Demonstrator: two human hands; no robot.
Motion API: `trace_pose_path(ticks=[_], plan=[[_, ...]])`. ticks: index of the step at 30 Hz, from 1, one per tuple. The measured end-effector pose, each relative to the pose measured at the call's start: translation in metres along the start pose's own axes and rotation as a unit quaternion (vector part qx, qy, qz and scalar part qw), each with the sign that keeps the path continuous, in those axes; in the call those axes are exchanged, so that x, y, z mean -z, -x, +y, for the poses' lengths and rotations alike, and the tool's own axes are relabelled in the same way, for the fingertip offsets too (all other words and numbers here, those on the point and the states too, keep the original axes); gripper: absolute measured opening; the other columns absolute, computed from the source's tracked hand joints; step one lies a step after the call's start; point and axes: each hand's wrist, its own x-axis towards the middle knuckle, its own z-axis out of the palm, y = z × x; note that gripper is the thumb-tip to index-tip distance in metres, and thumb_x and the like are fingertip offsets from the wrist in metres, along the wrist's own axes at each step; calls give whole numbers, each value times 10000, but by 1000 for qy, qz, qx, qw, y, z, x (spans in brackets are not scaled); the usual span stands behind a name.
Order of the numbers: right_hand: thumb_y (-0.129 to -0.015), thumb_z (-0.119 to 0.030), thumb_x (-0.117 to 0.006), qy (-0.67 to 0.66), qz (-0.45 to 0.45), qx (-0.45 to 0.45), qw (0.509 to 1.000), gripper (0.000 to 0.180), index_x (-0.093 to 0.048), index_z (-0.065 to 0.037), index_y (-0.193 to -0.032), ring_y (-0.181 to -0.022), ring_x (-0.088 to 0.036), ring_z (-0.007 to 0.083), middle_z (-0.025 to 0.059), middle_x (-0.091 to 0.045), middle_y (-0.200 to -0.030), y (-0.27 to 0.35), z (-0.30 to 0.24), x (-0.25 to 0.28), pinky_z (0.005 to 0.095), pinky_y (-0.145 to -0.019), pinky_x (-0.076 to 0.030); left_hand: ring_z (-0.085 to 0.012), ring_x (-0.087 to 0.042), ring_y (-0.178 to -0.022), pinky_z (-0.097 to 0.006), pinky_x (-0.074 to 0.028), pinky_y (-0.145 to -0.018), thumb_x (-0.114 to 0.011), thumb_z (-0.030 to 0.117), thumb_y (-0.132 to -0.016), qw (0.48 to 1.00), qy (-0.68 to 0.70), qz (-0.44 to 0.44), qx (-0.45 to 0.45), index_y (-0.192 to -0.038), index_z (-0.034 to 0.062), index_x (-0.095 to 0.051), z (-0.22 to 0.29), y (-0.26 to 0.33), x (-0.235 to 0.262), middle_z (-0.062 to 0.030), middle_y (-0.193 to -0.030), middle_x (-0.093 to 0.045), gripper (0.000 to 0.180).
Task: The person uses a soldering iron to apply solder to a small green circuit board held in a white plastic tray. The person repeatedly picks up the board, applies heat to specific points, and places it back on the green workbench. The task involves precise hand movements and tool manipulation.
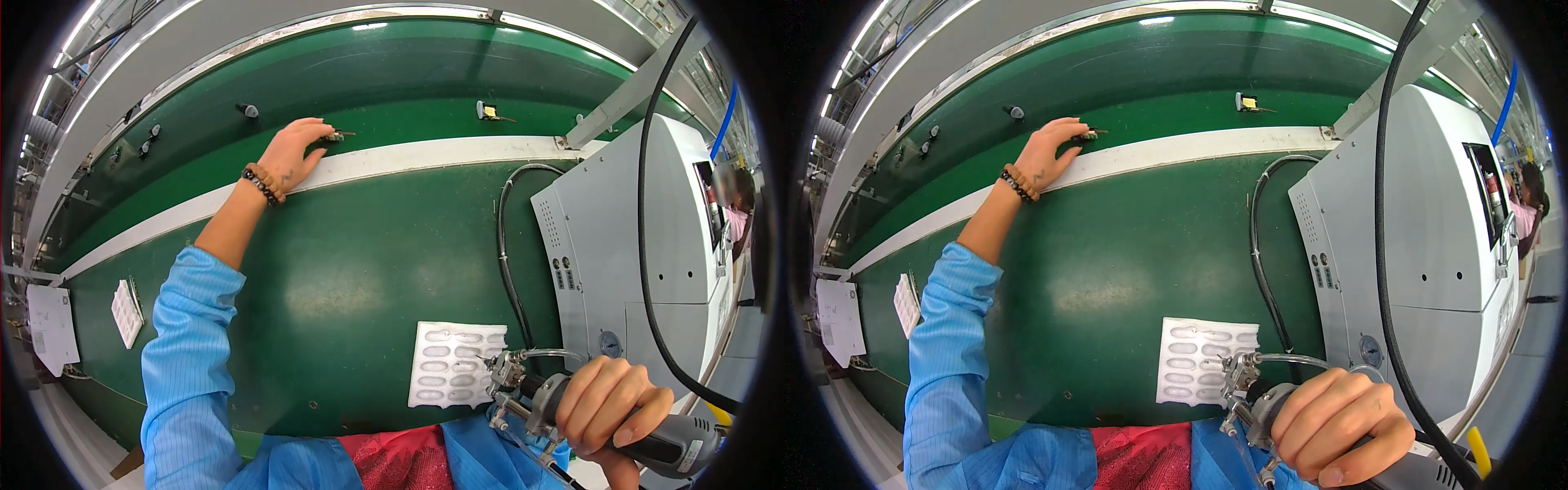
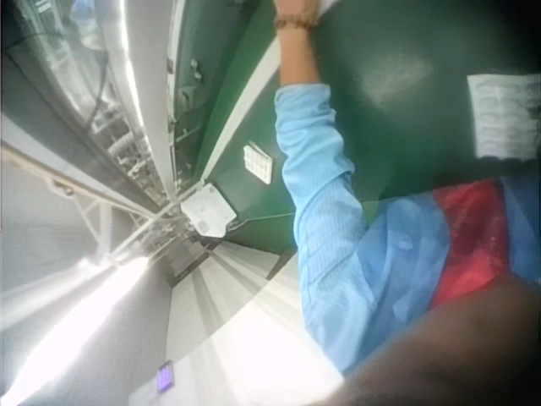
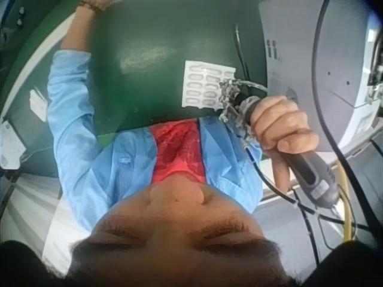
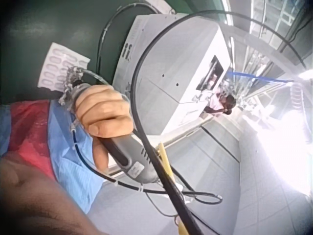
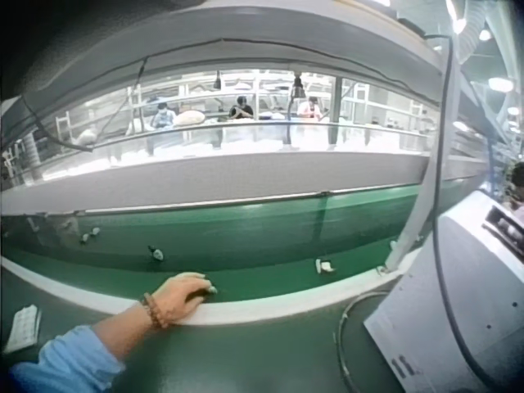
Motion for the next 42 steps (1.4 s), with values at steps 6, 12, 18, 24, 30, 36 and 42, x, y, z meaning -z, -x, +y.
trace_pose_path(ticks=[6,12,18,24,30,36,42], plan=[[-857,-363,-826,-8,-7,5,1000,451,-501,-64,-947,-486,-619,148,56,-620,-622,-3,4,-1,267,-453,-549,-356,-659,-1039,-406,-524,-929,-703,24,-885,997,39,14,60,-1170,17,-687,3,-12,4,-172,-1150,-684,285],[-859,-390,-822,3,-23,4,1000,458,-509,-71,-961,-462,-589,133,36,-590,-598,-1,1,3,253,-474,-548,-352,-672,-946,-385,-532,-858,-749,54,-863,984,175,-17,43,-1190,0,-671,162,35,18,-172,-1049,-688,340],[-917,-162,-770,-22,37,12,999,267,-534,-39,-911,-437,-581,188,92,-594,-593,3,-11,-8,312,-421,-491,-314,-691,-917,-425,-553,-854,-794,39,-791,957,286,2,-38,-1095,15,-690,262,88,-4,-140,-1015,-705,322],[-912,-182,-781,-25,32,21,999,286,-531,-43,-913,-442,-583,189,86,-596,-603,5,-10,-10,313,-428,-492,-284,-683,-942,-403,-548,-854,-791,37,-784,960,278,-9,-41,-1089,15,-705,282,103,-34,-111,-1037,-695,318],[-903,-219,-797,1,21,0,1000,339,-508,-46,-939,-483,-595,205,83,-596,-627,2,-4,-11,319,-460,-488,-302,-702,-968,-429,-566,-892,-824,59,-761,953,300,34,6,-1127,17,-703,287,112,-46,-126,-1056,-714,388],[-904,-192,-789,16,28,-27,999,323,-510,-36,-944,-486,-583,208,94,-600,-655,-4,22,-16,322,-466,-488,-289,-724,-935,-455,-561,-959,-847,69,-739,941,333,49,35,-1132,14,-696,282,112,-49,-122,-1013,-744,425],[-888,-151,-783,19,26,-42,999,297,-513,-40,-939,-489,-586,219,97,-598,-664,-6,38,-21,334,-482,-502,-291,-722,-917,-444,-564,-935,-846,68,-725,938,341,54,30,-1097,12,-696,278,116,-52,-119,-1012,-748,405]])
